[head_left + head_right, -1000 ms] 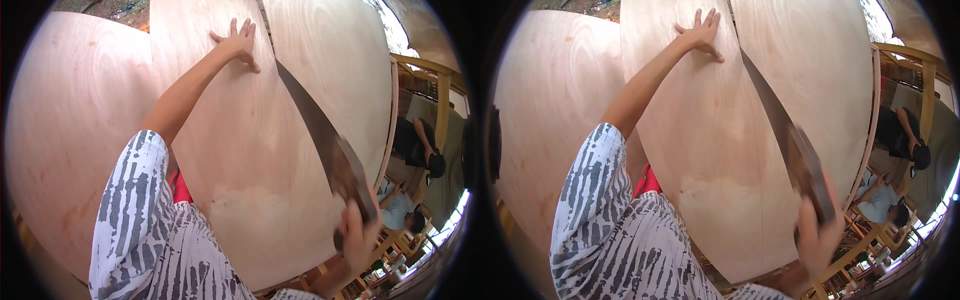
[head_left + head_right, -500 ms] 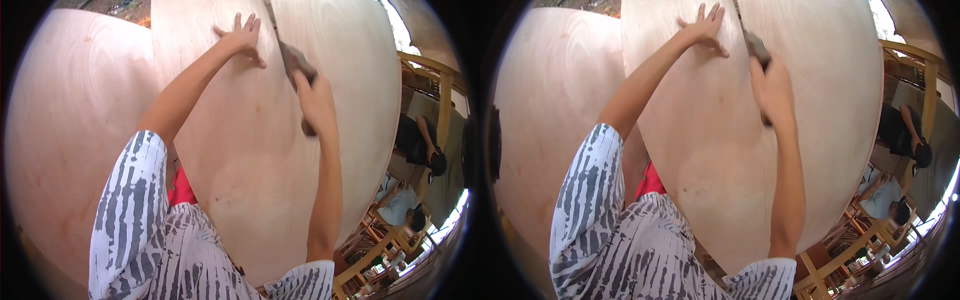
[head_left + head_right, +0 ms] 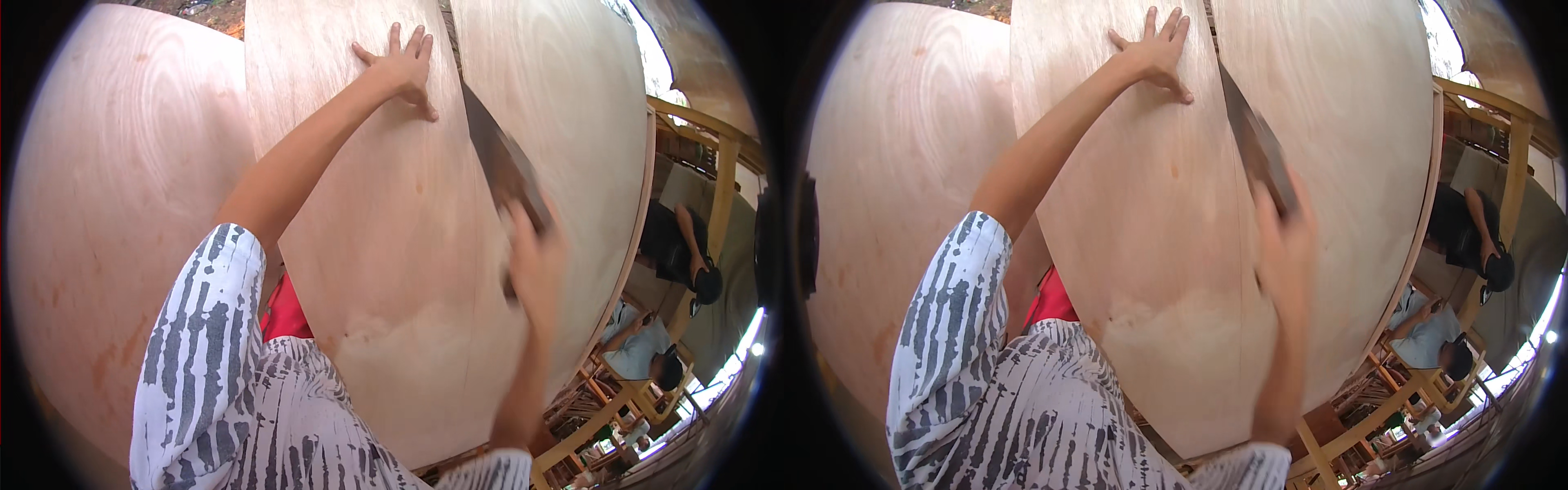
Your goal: The person uses a hand saw to cut through a large sheet of plywood while another person assists by stabilizing the board. The sheet is repeatedly repositioned and cut across its width until a piece is separated.
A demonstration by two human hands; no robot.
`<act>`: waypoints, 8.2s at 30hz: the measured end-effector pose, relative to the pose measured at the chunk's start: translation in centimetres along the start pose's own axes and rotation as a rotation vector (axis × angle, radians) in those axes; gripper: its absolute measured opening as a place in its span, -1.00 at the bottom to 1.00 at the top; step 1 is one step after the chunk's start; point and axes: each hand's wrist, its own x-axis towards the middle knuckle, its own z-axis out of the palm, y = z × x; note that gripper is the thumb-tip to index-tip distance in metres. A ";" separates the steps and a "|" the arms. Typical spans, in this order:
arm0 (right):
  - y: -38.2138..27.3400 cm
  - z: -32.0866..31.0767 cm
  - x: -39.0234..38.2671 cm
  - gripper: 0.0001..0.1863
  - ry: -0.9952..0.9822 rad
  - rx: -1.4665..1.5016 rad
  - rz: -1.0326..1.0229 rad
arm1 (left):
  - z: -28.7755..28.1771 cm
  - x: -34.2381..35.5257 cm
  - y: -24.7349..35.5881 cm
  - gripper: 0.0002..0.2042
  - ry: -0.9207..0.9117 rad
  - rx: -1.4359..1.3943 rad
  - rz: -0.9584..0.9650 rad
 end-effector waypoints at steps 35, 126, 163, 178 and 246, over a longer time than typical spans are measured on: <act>-6.9 -14.8 -23.0 -0.43 0.088 -0.171 0.147 | 1.0 1.0 -0.9 0.46 0.040 -0.019 0.011; -1.2 -7.8 -18.6 -0.49 -0.012 0.182 0.154 | 5.3 -4.1 -0.9 0.54 0.103 0.037 0.052; -0.8 0.1 -5.9 -0.55 -0.065 0.018 0.105 | 6.0 -5.0 -2.5 0.52 0.110 -0.061 0.006; 2.9 5.8 7.7 -0.58 -0.009 -0.215 -0.030 | 5.8 -5.6 1.9 0.50 0.079 -0.133 0.100; -2.7 -7.1 -14.3 -0.45 -0.061 -0.042 0.298 | 7.6 -5.5 -1.6 0.56 0.228 -0.016 0.047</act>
